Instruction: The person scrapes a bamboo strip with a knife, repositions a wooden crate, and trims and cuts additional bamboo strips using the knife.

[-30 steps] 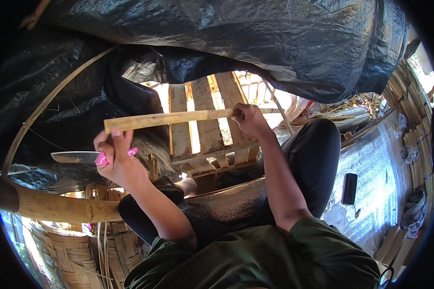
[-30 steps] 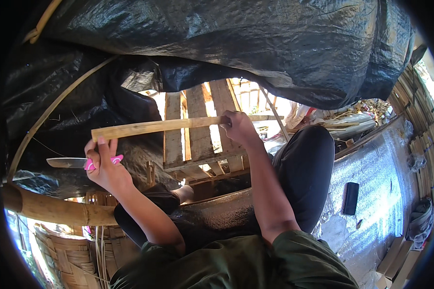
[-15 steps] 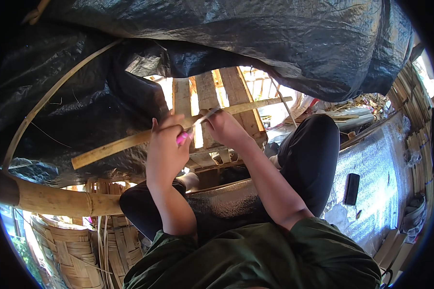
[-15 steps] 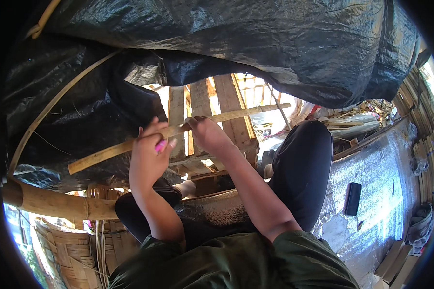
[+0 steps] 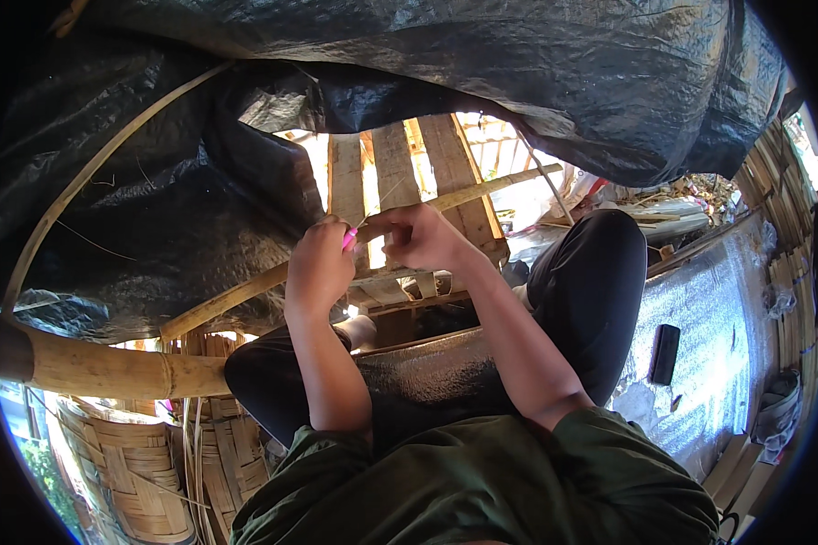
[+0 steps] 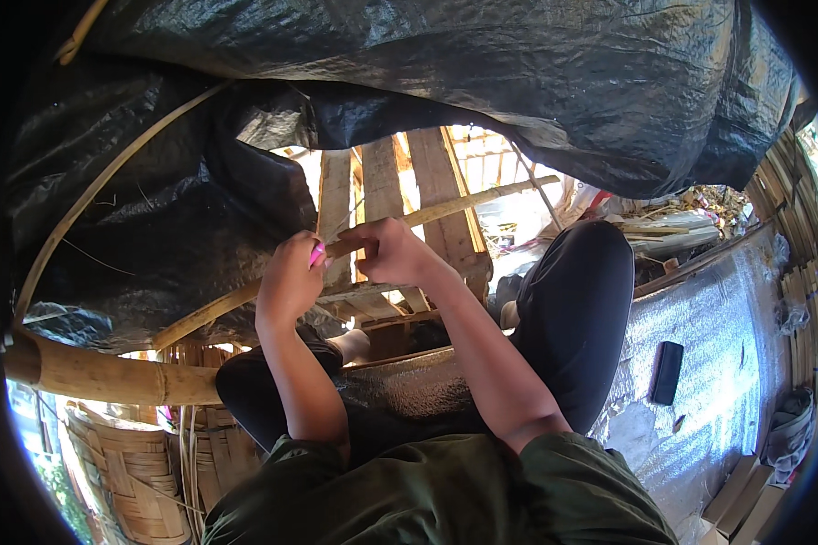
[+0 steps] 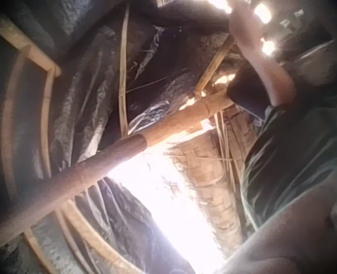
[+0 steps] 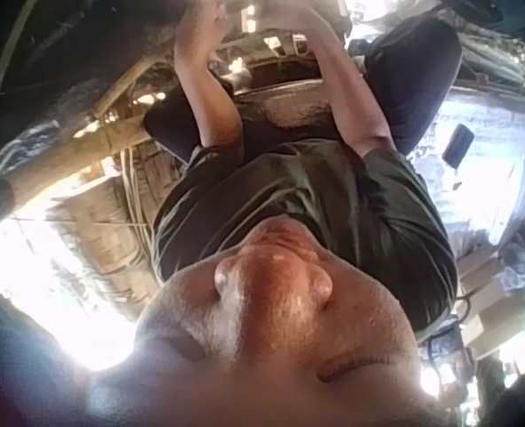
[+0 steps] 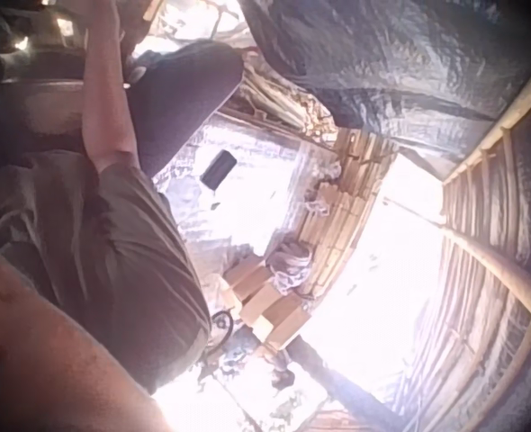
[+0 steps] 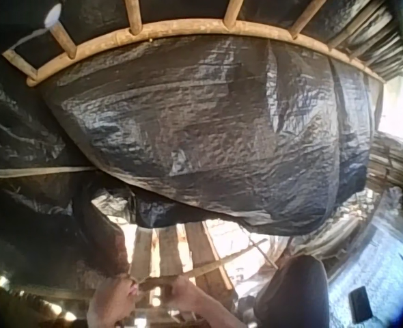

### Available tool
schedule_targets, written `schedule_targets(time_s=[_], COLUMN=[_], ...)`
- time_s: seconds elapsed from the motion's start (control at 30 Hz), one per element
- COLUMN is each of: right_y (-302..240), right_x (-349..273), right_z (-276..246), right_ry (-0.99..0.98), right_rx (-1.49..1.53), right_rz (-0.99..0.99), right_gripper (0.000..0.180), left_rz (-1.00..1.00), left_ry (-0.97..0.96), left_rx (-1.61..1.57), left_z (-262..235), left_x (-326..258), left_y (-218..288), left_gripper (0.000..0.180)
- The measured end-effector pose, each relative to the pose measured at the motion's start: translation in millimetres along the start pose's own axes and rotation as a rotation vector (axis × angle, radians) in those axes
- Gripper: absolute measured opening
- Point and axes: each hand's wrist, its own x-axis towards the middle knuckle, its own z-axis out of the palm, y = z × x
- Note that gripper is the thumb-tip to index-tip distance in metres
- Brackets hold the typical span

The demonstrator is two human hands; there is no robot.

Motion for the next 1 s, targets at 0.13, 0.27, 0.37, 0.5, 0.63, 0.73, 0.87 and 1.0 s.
schedule_targets(time_s=[0.13,0.27,0.37,0.5,0.63,0.73,0.87,1.0], right_y=[-4.7,-24.6,-23.0,-16.1,-33.4,-10.3,6.1,4.5], right_x=[3.0,1.7,0.3,1.8,2.3,6.7,7.6,6.2], right_z=[5.3,11.4,18.9,17.8,4.9,-2.9,-19.1,-27.8], right_ry=[-0.078,-0.053,0.009,0.042,0.180,0.321,0.453,0.537], right_rx=[0.472,0.593,0.738,0.725,0.609,0.583,0.744,0.797], right_rz=[0.223,0.261,0.209,0.278,0.403,0.307,0.423,0.491], right_gripper=[0.019,0.020,0.019,0.019,0.019,0.020,0.026,0.027], left_rz=[0.037,0.029,0.016,-0.019,-0.043,-0.080,-0.058,0.009], left_ry=[0.005,0.064,0.058,0.001,-0.018,-0.081,-0.077,-0.056], left_rx=[0.045,0.096,0.118,0.058,-0.020,-0.032,-0.032,0.010], left_z=[3.4,2.8,8.6,1.7,-6.3,-5.6,-4.9,-15.1], left_x=[3.8,0.1,1.5,0.2,-3.7,-4.1,-6.8,-16.6], left_y=[-0.7,4.3,-2.9,9.9,13.9,9.1,1.5,-13.8], left_gripper=[0.011,0.009,0.011,0.019,0.035,0.043,0.050,0.046])
